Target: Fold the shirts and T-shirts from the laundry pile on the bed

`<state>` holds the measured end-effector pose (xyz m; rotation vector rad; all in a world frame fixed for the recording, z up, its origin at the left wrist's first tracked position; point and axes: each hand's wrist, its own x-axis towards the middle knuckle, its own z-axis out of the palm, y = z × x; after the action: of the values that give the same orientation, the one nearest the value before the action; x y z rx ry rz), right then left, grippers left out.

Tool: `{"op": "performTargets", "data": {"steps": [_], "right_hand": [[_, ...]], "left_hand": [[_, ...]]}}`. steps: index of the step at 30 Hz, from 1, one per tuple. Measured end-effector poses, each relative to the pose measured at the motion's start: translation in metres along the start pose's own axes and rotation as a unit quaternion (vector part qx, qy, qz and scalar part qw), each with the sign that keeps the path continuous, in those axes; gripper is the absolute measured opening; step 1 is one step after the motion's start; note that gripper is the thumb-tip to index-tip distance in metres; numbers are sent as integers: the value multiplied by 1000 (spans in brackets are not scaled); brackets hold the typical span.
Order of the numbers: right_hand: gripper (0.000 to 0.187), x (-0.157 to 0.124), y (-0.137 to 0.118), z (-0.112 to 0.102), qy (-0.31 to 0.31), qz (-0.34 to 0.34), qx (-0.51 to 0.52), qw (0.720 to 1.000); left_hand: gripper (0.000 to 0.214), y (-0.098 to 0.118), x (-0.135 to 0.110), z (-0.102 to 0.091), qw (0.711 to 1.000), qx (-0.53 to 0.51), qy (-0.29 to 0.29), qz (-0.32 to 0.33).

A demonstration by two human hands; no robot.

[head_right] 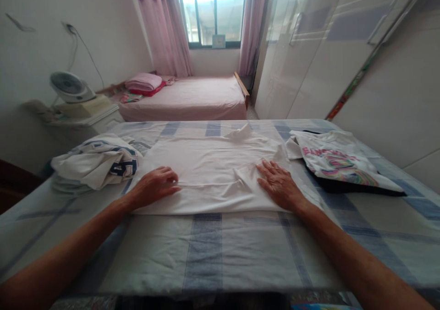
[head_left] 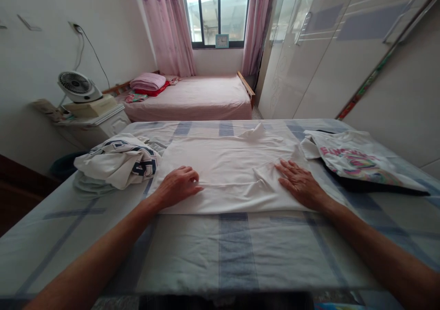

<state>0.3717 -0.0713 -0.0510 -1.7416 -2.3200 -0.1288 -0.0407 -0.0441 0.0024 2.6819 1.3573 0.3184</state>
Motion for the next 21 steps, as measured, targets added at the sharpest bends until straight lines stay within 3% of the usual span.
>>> {"op": "performTargets", "data": {"steps": [2,7,11,15,18,21], "right_hand": [[52,0,3,2,-10,-3,-3,1000],[55,0,4,0,-16,-8,-11,1000],[56,0,8,3,-23,-10,-18,1000],[55,1,4,-2,-7,-1,-8,1000],[49,5,-15,-16,32,-21,15,999],[41,11,-43,-26,36,-94,50,994]], "left_hand": [[16,-2,-1,4,1000,-14,-2,-1],[21,-4,-5,13,997,-9,54,-53],[34,-13,-16,-2,997,5,-16,-81],[44,-38,-34,-27,989,-3,-84,-125],[40,-59,-47,-36,980,-47,-104,-161],[37,-72,-55,-33,978,-80,-84,-175]]}}
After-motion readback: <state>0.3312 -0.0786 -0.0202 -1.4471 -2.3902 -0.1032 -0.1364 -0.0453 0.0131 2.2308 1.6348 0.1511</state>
